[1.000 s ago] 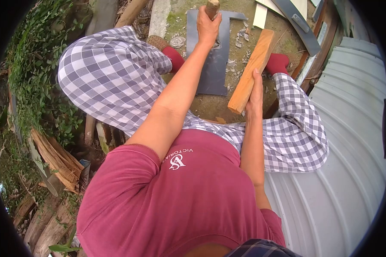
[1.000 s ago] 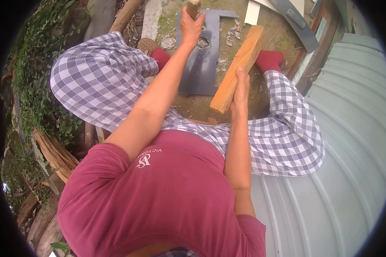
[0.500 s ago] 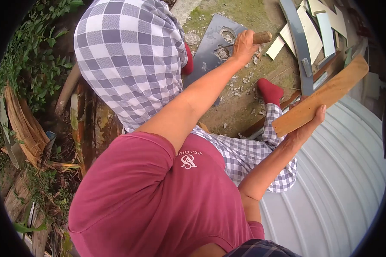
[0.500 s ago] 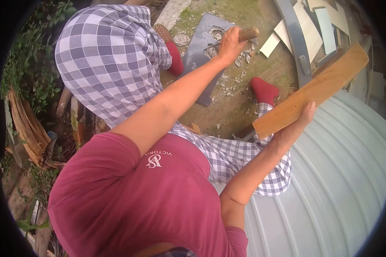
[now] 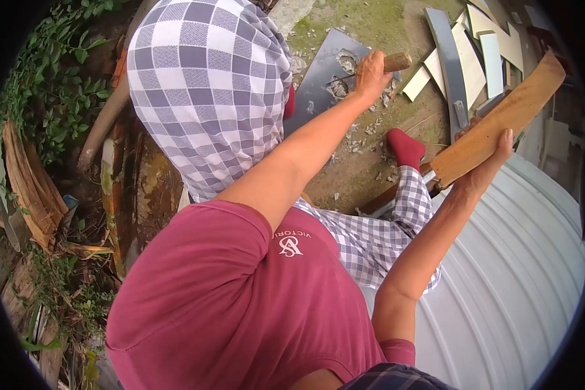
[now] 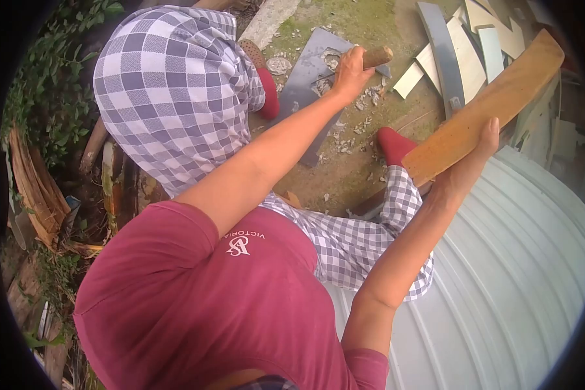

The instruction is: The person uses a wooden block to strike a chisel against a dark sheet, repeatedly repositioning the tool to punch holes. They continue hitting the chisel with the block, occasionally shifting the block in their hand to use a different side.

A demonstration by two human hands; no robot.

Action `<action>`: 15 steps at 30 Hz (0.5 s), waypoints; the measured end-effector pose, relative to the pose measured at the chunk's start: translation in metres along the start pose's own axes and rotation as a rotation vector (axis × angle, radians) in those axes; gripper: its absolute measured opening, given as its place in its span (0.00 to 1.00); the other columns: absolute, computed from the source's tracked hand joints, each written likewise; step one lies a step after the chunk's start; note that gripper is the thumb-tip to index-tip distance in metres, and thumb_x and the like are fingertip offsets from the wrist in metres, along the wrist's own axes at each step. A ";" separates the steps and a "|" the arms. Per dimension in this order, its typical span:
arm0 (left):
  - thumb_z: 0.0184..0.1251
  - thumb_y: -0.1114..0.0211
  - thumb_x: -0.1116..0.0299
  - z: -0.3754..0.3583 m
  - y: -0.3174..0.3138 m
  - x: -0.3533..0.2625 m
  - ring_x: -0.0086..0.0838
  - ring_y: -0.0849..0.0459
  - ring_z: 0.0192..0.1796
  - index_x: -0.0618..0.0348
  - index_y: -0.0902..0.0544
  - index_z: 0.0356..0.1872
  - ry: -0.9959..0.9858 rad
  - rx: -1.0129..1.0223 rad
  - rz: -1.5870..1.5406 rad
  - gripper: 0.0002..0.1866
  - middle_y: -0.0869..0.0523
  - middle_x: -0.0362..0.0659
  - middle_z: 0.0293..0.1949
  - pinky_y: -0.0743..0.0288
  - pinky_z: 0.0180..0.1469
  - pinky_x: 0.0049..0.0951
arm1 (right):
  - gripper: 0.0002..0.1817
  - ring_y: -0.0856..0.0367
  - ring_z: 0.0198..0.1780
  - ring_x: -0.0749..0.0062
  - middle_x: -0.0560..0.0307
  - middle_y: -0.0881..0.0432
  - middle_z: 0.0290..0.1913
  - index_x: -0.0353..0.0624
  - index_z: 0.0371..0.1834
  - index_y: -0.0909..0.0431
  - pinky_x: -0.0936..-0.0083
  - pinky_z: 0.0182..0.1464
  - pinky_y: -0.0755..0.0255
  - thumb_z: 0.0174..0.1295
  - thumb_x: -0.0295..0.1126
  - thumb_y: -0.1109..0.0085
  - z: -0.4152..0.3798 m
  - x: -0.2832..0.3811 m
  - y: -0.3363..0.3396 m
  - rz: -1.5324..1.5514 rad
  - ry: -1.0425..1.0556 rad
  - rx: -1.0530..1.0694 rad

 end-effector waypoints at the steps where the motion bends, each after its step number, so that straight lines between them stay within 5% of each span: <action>1: 0.48 0.30 0.74 0.000 0.000 0.000 0.54 0.25 0.46 0.64 0.28 0.41 -0.007 -0.003 0.011 0.19 0.22 0.56 0.40 0.30 0.48 0.46 | 0.31 0.24 0.29 0.70 0.53 0.25 0.31 0.38 0.46 0.29 0.75 0.32 0.27 0.58 0.59 0.48 0.002 -0.012 -0.004 0.001 0.033 -0.014; 3: 0.48 0.30 0.74 0.001 0.000 0.001 0.53 0.25 0.47 0.64 0.28 0.41 0.010 0.010 0.016 0.20 0.22 0.56 0.40 0.30 0.48 0.46 | 0.30 0.26 0.39 0.72 0.52 0.26 0.41 0.37 0.51 0.31 0.75 0.38 0.28 0.61 0.56 0.49 0.001 -0.071 -0.013 -0.388 0.053 0.097; 4: 0.47 0.30 0.74 0.000 -0.002 0.002 0.53 0.25 0.47 0.64 0.28 0.41 0.028 0.029 0.024 0.20 0.22 0.56 0.40 0.30 0.48 0.46 | 0.30 0.26 0.40 0.73 0.52 0.27 0.43 0.37 0.52 0.31 0.76 0.38 0.28 0.61 0.55 0.48 -0.010 -0.105 -0.021 -0.606 -0.142 0.336; 5: 0.47 0.30 0.74 -0.003 -0.003 0.001 0.53 0.25 0.47 0.64 0.28 0.41 0.022 0.040 0.023 0.20 0.22 0.56 0.40 0.30 0.48 0.46 | 0.30 0.25 0.38 0.74 0.55 0.27 0.40 0.38 0.52 0.30 0.78 0.37 0.28 0.60 0.55 0.46 -0.020 -0.110 -0.035 -0.497 -0.055 0.279; 7: 0.44 0.29 0.76 0.006 -0.001 0.007 0.52 0.24 0.46 0.63 0.28 0.37 0.082 -0.010 -0.003 0.19 0.22 0.55 0.39 0.30 0.49 0.46 | 0.31 0.24 0.34 0.74 0.56 0.27 0.37 0.39 0.50 0.29 0.79 0.34 0.28 0.58 0.56 0.44 -0.019 -0.106 -0.023 -0.296 -0.410 0.265; 11: 0.47 0.30 0.74 0.004 0.002 0.006 0.53 0.24 0.47 0.63 0.28 0.41 0.058 -0.013 -0.010 0.20 0.22 0.55 0.40 0.30 0.49 0.46 | 0.32 0.26 0.23 0.73 0.56 0.25 0.28 0.40 0.43 0.28 0.78 0.27 0.28 0.55 0.61 0.44 -0.006 -0.037 -0.016 -0.143 -0.248 0.049; 15: 0.47 0.30 0.74 0.003 0.001 0.005 0.53 0.25 0.47 0.63 0.28 0.41 0.053 -0.020 -0.022 0.20 0.22 0.55 0.40 0.30 0.49 0.46 | 0.28 0.23 0.32 0.71 0.55 0.26 0.35 0.40 0.48 0.30 0.75 0.33 0.28 0.60 0.56 0.48 0.012 -0.005 -0.019 0.019 -0.059 0.091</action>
Point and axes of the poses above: each hand's wrist, its own z-axis towards the middle knuckle, its own y-axis out of the back of the hand, x = y × z, the point moved 6 cm from there along z, towards the middle knuckle
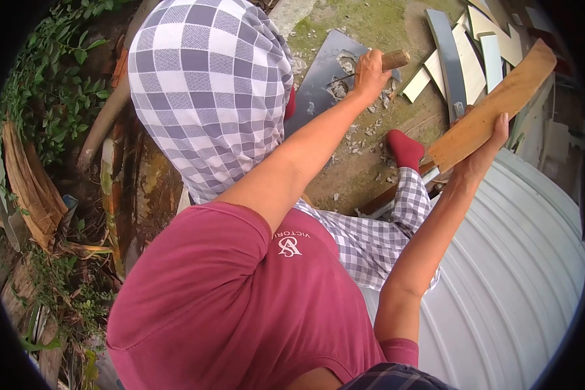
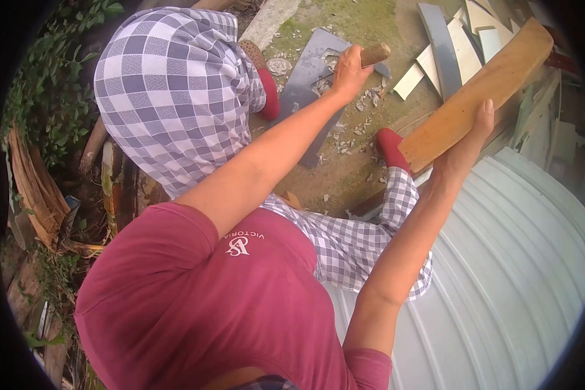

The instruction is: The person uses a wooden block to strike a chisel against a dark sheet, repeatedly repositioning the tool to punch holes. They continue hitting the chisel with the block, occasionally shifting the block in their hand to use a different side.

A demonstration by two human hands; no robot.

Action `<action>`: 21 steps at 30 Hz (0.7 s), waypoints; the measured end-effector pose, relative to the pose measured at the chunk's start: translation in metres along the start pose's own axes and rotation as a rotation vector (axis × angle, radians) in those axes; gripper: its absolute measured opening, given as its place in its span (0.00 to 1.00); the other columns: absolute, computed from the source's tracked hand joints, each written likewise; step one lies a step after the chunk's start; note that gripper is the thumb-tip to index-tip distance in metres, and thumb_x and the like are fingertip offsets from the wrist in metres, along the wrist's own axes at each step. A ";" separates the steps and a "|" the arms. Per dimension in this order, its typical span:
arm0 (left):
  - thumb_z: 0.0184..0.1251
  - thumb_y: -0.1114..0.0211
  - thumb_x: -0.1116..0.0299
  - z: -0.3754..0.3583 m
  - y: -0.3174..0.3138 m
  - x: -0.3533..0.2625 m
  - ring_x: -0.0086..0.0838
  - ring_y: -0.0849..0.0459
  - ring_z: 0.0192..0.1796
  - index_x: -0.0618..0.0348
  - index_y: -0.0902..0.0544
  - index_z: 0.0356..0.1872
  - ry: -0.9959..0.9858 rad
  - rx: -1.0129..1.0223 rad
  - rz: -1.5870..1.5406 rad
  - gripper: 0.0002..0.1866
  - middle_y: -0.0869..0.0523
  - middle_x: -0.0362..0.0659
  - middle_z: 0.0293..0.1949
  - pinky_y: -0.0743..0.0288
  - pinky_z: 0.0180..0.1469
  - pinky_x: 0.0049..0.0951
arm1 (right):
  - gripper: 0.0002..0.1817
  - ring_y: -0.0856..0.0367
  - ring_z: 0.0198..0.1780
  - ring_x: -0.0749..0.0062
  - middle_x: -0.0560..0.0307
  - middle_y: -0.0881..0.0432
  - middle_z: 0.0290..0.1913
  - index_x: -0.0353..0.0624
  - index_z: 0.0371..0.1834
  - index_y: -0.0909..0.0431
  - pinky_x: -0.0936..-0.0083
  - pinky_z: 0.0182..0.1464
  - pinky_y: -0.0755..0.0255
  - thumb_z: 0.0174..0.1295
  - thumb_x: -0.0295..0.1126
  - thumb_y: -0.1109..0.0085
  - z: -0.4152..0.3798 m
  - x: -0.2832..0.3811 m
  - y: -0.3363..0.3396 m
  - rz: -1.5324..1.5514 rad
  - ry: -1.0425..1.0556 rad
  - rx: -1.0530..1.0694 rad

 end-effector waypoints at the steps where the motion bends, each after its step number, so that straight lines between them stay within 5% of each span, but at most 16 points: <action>1: 0.47 0.30 0.74 0.000 0.000 0.000 0.52 0.25 0.47 0.63 0.28 0.41 -0.014 -0.003 0.007 0.20 0.22 0.55 0.40 0.30 0.49 0.45 | 0.28 0.23 0.36 0.71 0.54 0.26 0.38 0.39 0.51 0.31 0.75 0.37 0.27 0.61 0.54 0.49 0.007 -0.022 0.001 0.022 0.012 -0.007; 2: 0.47 0.30 0.73 0.002 0.000 0.000 0.52 0.25 0.47 0.64 0.29 0.41 -0.030 -0.006 0.015 0.20 0.22 0.55 0.40 0.30 0.49 0.45 | 0.30 0.24 0.45 0.69 0.51 0.25 0.45 0.37 0.56 0.34 0.72 0.48 0.30 0.62 0.52 0.48 0.003 -0.041 -0.007 -0.209 0.052 -0.008; 3: 0.47 0.30 0.73 0.003 0.002 -0.001 0.52 0.25 0.47 0.64 0.29 0.41 -0.034 -0.006 0.012 0.20 0.22 0.55 0.40 0.30 0.49 0.45 | 0.29 0.29 0.43 0.73 0.55 0.28 0.43 0.38 0.50 0.31 0.73 0.46 0.32 0.62 0.56 0.49 0.000 -0.073 -0.012 -0.522 -0.057 0.144; 6: 0.47 0.30 0.73 0.012 0.000 -0.004 0.52 0.24 0.47 0.65 0.28 0.41 0.009 0.051 0.056 0.20 0.22 0.56 0.40 0.30 0.49 0.45 | 0.31 0.27 0.39 0.73 0.54 0.27 0.40 0.38 0.50 0.30 0.75 0.42 0.31 0.59 0.58 0.46 -0.005 -0.093 -0.024 -0.520 -0.130 0.245; 8: 0.45 0.30 0.75 0.004 0.007 -0.004 0.52 0.25 0.46 0.63 0.28 0.39 0.023 0.000 0.013 0.20 0.22 0.56 0.39 0.31 0.49 0.46 | 0.32 0.25 0.28 0.73 0.53 0.24 0.33 0.38 0.46 0.28 0.78 0.30 0.29 0.57 0.59 0.44 -0.011 -0.076 -0.012 -0.219 -0.412 0.117; 9: 0.45 0.30 0.75 0.005 0.007 -0.004 0.52 0.24 0.46 0.64 0.28 0.40 0.030 0.001 0.007 0.20 0.22 0.56 0.40 0.31 0.49 0.46 | 0.32 0.26 0.20 0.74 0.54 0.24 0.26 0.39 0.43 0.26 0.81 0.21 0.30 0.54 0.61 0.44 -0.008 -0.055 -0.010 -0.218 -0.331 0.029; 13: 0.46 0.31 0.73 0.007 0.007 -0.001 0.51 0.23 0.47 0.66 0.27 0.45 0.010 -0.016 0.028 0.22 0.21 0.56 0.40 0.29 0.49 0.44 | 0.32 0.26 0.20 0.75 0.54 0.24 0.28 0.40 0.41 0.27 0.79 0.22 0.30 0.56 0.62 0.49 0.014 0.002 -0.010 -0.139 -0.121 0.004; 15: 0.46 0.30 0.73 0.007 0.008 -0.001 0.52 0.23 0.47 0.66 0.27 0.44 0.005 -0.023 0.028 0.22 0.20 0.56 0.40 0.29 0.48 0.44 | 0.30 0.26 0.23 0.73 0.55 0.24 0.29 0.40 0.42 0.28 0.77 0.25 0.30 0.59 0.60 0.50 0.022 0.010 -0.013 -0.122 0.035 -0.002; 17: 0.46 0.30 0.73 0.008 0.010 -0.005 0.52 0.23 0.46 0.66 0.27 0.43 -0.006 -0.033 0.025 0.21 0.20 0.57 0.39 0.29 0.48 0.45 | 0.31 0.25 0.46 0.69 0.51 0.25 0.41 0.37 0.50 0.30 0.73 0.48 0.31 0.62 0.57 0.51 0.025 -0.042 -0.014 -0.354 0.090 0.054; 19: 0.45 0.30 0.76 0.008 0.009 -0.005 0.52 0.24 0.47 0.64 0.28 0.41 0.074 0.061 0.039 0.21 0.22 0.55 0.40 0.31 0.50 0.45 | 0.40 0.33 0.59 0.63 0.43 0.29 0.55 0.31 0.63 0.39 0.71 0.63 0.44 0.61 0.58 0.50 0.001 -0.102 -0.030 -0.641 -0.146 0.360; 21: 0.45 0.30 0.76 0.013 0.007 -0.004 0.52 0.24 0.47 0.64 0.28 0.42 0.061 0.043 0.029 0.21 0.22 0.55 0.40 0.31 0.50 0.45 | 0.36 0.27 0.47 0.70 0.50 0.25 0.45 0.37 0.57 0.32 0.75 0.50 0.34 0.59 0.58 0.47 -0.005 -0.081 -0.034 -0.537 -0.246 0.293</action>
Point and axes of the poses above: each hand's wrist, its own z-axis towards the middle knuckle, its own y-axis out of the back of the hand, x = y × z, the point moved 6 cm from there along z, towards the middle knuckle
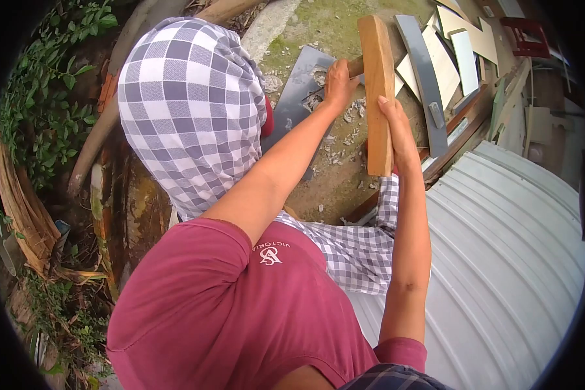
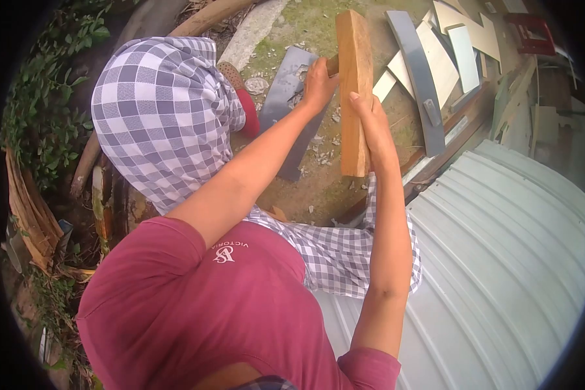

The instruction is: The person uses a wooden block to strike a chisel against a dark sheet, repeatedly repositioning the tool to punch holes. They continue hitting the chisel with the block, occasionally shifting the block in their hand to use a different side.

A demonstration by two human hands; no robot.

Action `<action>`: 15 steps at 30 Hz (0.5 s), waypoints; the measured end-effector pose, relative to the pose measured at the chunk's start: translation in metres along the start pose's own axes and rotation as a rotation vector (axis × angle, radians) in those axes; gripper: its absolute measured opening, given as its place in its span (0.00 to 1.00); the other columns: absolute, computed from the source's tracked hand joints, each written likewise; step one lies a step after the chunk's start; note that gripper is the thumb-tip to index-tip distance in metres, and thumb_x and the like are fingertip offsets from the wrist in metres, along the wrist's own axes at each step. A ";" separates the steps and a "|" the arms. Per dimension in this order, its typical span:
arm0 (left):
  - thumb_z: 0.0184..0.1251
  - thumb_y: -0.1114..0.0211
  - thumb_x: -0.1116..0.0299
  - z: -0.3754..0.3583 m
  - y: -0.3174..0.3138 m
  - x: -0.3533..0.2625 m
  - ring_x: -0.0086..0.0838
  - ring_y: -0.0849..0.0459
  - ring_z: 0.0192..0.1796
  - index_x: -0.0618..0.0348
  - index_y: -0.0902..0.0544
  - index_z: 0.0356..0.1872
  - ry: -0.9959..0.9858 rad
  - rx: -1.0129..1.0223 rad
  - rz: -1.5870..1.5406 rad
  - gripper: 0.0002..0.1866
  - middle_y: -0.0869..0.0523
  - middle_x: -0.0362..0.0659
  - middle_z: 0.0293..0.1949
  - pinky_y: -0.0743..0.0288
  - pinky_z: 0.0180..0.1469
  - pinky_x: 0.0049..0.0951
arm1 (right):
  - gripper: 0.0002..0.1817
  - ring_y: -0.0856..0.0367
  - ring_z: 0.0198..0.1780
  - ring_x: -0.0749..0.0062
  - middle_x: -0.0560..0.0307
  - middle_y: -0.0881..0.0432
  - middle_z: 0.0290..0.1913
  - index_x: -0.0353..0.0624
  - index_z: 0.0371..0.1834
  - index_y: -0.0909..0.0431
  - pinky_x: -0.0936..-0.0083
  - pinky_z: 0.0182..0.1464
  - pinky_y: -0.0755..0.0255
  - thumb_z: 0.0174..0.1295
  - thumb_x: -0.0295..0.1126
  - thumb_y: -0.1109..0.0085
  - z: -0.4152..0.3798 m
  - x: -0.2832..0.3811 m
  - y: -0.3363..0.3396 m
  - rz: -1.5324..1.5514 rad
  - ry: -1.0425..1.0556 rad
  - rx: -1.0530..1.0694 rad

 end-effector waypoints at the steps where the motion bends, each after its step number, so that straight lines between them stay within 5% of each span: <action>1: 0.45 0.30 0.76 -0.002 0.002 0.005 0.52 0.24 0.47 0.64 0.28 0.42 0.005 -0.016 -0.005 0.21 0.22 0.55 0.40 0.31 0.50 0.45 | 0.34 0.26 0.42 0.72 0.53 0.25 0.41 0.39 0.55 0.30 0.77 0.45 0.32 0.58 0.58 0.46 -0.005 0.006 0.005 0.105 -0.107 0.031; 2: 0.45 0.30 0.76 -0.006 0.002 0.007 0.52 0.24 0.47 0.64 0.28 0.42 0.012 -0.010 0.001 0.21 0.22 0.55 0.40 0.31 0.50 0.45 | 0.32 0.26 0.33 0.76 0.57 0.25 0.35 0.41 0.51 0.27 0.79 0.34 0.31 0.57 0.58 0.45 -0.008 0.021 0.011 0.151 -0.011 -0.030; 7: 0.48 0.32 0.74 -0.004 0.004 0.006 0.52 0.22 0.45 0.65 0.26 0.41 -0.064 -0.108 -0.020 0.18 0.20 0.57 0.38 0.28 0.46 0.45 | 0.35 0.22 0.31 0.74 0.55 0.24 0.33 0.37 0.45 0.27 0.80 0.29 0.29 0.55 0.63 0.46 -0.003 0.069 0.060 0.378 0.159 -0.231; 9: 0.48 0.32 0.74 -0.004 0.005 0.004 0.52 0.22 0.45 0.65 0.26 0.40 -0.053 -0.102 -0.023 0.18 0.20 0.56 0.38 0.28 0.46 0.45 | 0.37 0.22 0.38 0.72 0.53 0.24 0.37 0.36 0.48 0.28 0.77 0.38 0.28 0.56 0.63 0.48 0.007 0.056 0.057 0.386 0.167 -0.209; 11: 0.48 0.32 0.74 -0.003 0.006 0.002 0.52 0.22 0.45 0.65 0.26 0.40 -0.044 -0.096 -0.024 0.17 0.20 0.56 0.38 0.28 0.46 0.45 | 0.37 0.26 0.46 0.70 0.51 0.25 0.43 0.35 0.52 0.28 0.73 0.49 0.32 0.57 0.62 0.48 0.014 0.023 0.032 0.008 0.249 -0.250; 13: 0.48 0.32 0.73 0.000 0.007 0.005 0.52 0.22 0.45 0.64 0.27 0.39 -0.008 -0.097 0.018 0.17 0.20 0.55 0.37 0.28 0.46 0.46 | 0.40 0.31 0.58 0.59 0.42 0.30 0.57 0.30 0.61 0.36 0.70 0.62 0.42 0.59 0.58 0.49 0.015 -0.022 0.001 -0.033 0.025 0.002; 15: 0.47 0.32 0.74 0.008 0.006 0.006 0.53 0.23 0.45 0.65 0.27 0.39 -0.011 -0.105 0.005 0.17 0.20 0.56 0.38 0.29 0.46 0.45 | 0.37 0.29 0.53 0.64 0.48 0.27 0.52 0.34 0.58 0.32 0.72 0.57 0.38 0.59 0.58 0.48 0.010 -0.018 0.006 0.046 -0.073 -0.003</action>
Point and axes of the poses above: each hand's wrist, its own z-axis towards the middle knuckle, its own y-axis out of the back of the hand, x = y × z, the point moved 6 cm from there along z, towards the middle knuckle
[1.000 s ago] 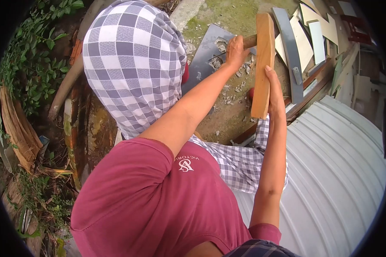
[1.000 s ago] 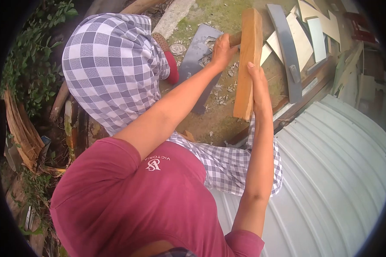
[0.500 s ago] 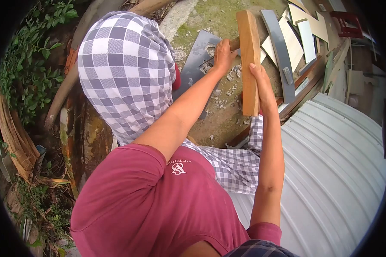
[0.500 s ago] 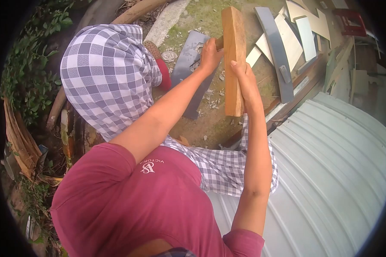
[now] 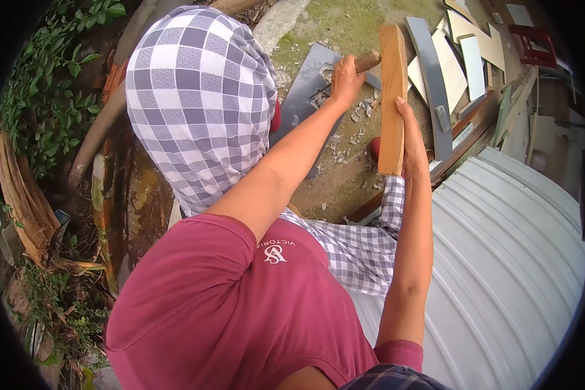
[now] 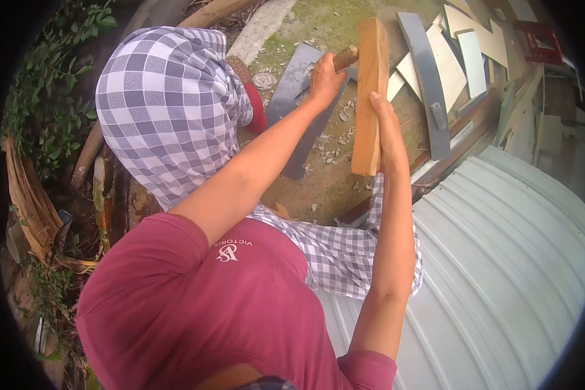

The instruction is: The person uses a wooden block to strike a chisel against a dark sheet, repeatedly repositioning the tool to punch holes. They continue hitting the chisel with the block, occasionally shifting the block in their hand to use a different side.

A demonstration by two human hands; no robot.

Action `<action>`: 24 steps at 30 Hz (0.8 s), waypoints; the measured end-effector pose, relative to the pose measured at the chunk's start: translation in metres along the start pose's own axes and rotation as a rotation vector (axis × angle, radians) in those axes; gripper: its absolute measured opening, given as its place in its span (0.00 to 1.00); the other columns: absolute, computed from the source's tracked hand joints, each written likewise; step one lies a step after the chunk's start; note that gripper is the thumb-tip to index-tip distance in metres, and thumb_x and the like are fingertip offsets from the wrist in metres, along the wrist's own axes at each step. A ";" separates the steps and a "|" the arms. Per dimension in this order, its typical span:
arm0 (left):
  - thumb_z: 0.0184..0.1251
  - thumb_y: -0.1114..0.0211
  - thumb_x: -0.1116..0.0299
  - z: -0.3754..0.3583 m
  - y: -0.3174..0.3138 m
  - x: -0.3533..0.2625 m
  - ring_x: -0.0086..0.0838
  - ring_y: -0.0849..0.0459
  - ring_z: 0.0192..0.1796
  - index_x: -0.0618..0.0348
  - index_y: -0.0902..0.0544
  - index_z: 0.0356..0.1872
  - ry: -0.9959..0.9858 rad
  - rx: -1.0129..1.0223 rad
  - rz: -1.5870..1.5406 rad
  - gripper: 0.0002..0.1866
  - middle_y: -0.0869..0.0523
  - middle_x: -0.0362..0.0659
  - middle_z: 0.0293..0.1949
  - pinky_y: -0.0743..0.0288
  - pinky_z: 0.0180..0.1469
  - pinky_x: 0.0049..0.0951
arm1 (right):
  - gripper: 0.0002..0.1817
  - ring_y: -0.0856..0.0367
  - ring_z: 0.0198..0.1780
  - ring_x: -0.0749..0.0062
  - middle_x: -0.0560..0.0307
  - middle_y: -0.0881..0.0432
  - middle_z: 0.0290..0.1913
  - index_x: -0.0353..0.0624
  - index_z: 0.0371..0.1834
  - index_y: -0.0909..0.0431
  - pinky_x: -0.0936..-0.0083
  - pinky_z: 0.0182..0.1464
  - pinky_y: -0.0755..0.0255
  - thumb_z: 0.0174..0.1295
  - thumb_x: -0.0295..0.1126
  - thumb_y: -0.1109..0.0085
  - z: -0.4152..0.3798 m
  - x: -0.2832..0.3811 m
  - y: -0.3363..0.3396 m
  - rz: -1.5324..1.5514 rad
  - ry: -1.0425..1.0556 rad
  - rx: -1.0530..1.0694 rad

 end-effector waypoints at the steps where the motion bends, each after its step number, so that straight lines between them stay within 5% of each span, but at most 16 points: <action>1: 0.47 0.31 0.74 -0.007 0.000 0.005 0.53 0.23 0.45 0.65 0.27 0.39 0.007 0.019 -0.008 0.18 0.21 0.56 0.38 0.29 0.46 0.45 | 0.35 0.28 0.50 0.67 0.51 0.27 0.48 0.36 0.56 0.31 0.73 0.53 0.36 0.58 0.58 0.48 -0.008 0.005 0.004 0.083 -0.021 -0.023; 2: 0.47 0.31 0.74 -0.013 -0.003 0.011 0.53 0.23 0.45 0.65 0.27 0.39 0.018 0.022 0.003 0.18 0.21 0.56 0.38 0.29 0.46 0.45 | 0.33 0.27 0.46 0.70 0.54 0.26 0.45 0.38 0.53 0.29 0.75 0.49 0.34 0.58 0.58 0.47 -0.013 0.012 0.009 0.165 -0.039 -0.050; 3: 0.47 0.31 0.75 -0.012 -0.003 0.007 0.53 0.23 0.46 0.65 0.27 0.39 -0.021 0.010 -0.003 0.18 0.21 0.56 0.38 0.29 0.47 0.45 | 0.33 0.24 0.30 0.74 0.56 0.24 0.32 0.40 0.47 0.26 0.79 0.29 0.30 0.54 0.61 0.43 -0.015 0.026 0.017 0.182 0.022 -0.136; 6: 0.46 0.30 0.75 -0.013 -0.002 0.001 0.52 0.24 0.47 0.64 0.28 0.41 -0.027 0.027 -0.029 0.20 0.22 0.56 0.38 0.29 0.48 0.45 | 0.33 0.25 0.21 0.71 0.53 0.25 0.29 0.38 0.45 0.28 0.77 0.22 0.28 0.55 0.62 0.45 -0.020 0.062 0.039 0.337 0.139 -0.213; 9: 0.46 0.30 0.75 -0.013 -0.002 0.000 0.52 0.24 0.47 0.65 0.28 0.41 -0.048 0.023 -0.006 0.20 0.22 0.56 0.38 0.30 0.48 0.45 | 0.33 0.24 0.25 0.71 0.54 0.24 0.30 0.38 0.46 0.28 0.76 0.27 0.27 0.56 0.61 0.46 -0.007 0.054 0.042 0.410 0.268 -0.225; 10: 0.46 0.30 0.75 -0.013 -0.002 0.000 0.52 0.24 0.46 0.65 0.28 0.41 -0.041 0.026 0.000 0.20 0.22 0.56 0.38 0.30 0.48 0.45 | 0.33 0.26 0.44 0.71 0.53 0.26 0.41 0.35 0.53 0.32 0.74 0.48 0.32 0.59 0.56 0.48 -0.003 0.040 0.028 0.308 0.229 -0.176; 12: 0.46 0.29 0.74 -0.015 -0.002 -0.001 0.52 0.24 0.46 0.65 0.28 0.41 -0.039 0.032 0.005 0.20 0.22 0.56 0.38 0.30 0.48 0.45 | 0.35 0.29 0.50 0.66 0.48 0.26 0.48 0.33 0.57 0.34 0.72 0.57 0.38 0.60 0.55 0.48 0.002 0.012 -0.011 -0.180 0.219 0.006; 17: 0.44 0.29 0.76 -0.014 -0.003 0.003 0.52 0.25 0.47 0.64 0.28 0.38 -0.006 0.066 -0.016 0.20 0.22 0.56 0.41 0.30 0.49 0.45 | 0.34 0.27 0.44 0.73 0.52 0.25 0.45 0.35 0.57 0.32 0.78 0.48 0.35 0.60 0.55 0.47 -0.014 0.048 0.005 -0.047 0.067 0.043; 21: 0.44 0.29 0.76 -0.012 -0.005 0.003 0.52 0.25 0.47 0.64 0.28 0.38 -0.026 0.037 -0.029 0.20 0.23 0.56 0.40 0.30 0.49 0.45 | 0.30 0.26 0.39 0.74 0.56 0.26 0.41 0.39 0.52 0.30 0.76 0.42 0.31 0.60 0.56 0.48 -0.006 0.066 0.033 0.195 0.146 -0.108; 23: 0.44 0.30 0.76 -0.013 -0.005 0.004 0.53 0.25 0.46 0.64 0.29 0.38 -0.014 0.028 -0.028 0.20 0.23 0.56 0.40 0.30 0.49 0.46 | 0.37 0.22 0.33 0.72 0.52 0.23 0.33 0.35 0.46 0.27 0.77 0.35 0.27 0.56 0.64 0.48 0.002 0.063 0.035 0.314 0.269 -0.165; 24: 0.44 0.30 0.76 -0.013 -0.006 0.004 0.53 0.25 0.46 0.64 0.29 0.38 -0.014 0.027 -0.031 0.20 0.23 0.56 0.40 0.30 0.49 0.46 | 0.34 0.26 0.43 0.73 0.55 0.26 0.43 0.38 0.57 0.33 0.75 0.45 0.31 0.60 0.57 0.49 0.007 0.046 0.025 0.265 0.220 -0.164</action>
Point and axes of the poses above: each hand's wrist, its own z-axis towards the middle knuckle, its own y-axis out of the back of the hand, x = y × z, the point moved 6 cm from there along z, towards the middle knuckle
